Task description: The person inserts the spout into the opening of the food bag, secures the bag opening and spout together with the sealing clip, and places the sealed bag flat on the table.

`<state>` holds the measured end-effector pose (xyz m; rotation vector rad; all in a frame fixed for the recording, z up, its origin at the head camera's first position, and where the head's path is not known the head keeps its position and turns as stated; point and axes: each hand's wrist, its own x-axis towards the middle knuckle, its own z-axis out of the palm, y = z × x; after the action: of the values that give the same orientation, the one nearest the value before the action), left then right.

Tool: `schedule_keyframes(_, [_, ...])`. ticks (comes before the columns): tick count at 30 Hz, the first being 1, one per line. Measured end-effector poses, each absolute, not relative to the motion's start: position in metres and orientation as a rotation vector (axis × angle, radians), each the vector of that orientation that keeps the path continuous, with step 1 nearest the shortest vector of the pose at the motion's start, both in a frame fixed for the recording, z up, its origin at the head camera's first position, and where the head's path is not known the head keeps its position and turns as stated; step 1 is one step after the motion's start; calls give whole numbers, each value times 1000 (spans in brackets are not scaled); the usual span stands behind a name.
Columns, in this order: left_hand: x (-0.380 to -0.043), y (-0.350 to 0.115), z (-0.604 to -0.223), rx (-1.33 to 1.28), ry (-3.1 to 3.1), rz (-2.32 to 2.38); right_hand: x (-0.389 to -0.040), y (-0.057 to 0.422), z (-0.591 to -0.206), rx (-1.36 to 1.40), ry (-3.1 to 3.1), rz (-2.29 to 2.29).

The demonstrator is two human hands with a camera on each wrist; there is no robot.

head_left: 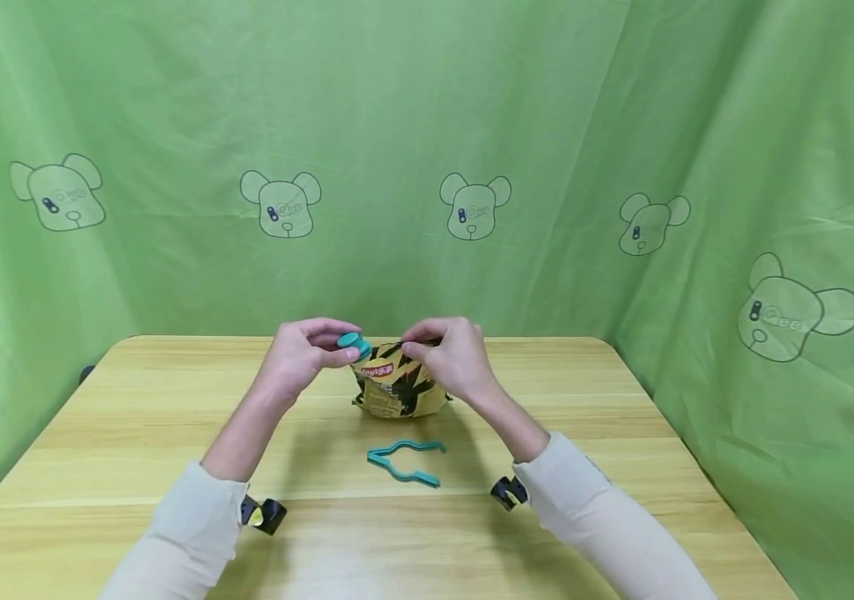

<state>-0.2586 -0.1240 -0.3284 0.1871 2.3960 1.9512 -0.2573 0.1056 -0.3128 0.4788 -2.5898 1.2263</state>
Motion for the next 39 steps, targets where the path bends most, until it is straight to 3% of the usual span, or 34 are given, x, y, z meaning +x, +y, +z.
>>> schedule_keyframes(39, [-257, -113, -334, 110, 2433, 1992, -256, 109, -313, 468, -2597, 1257])
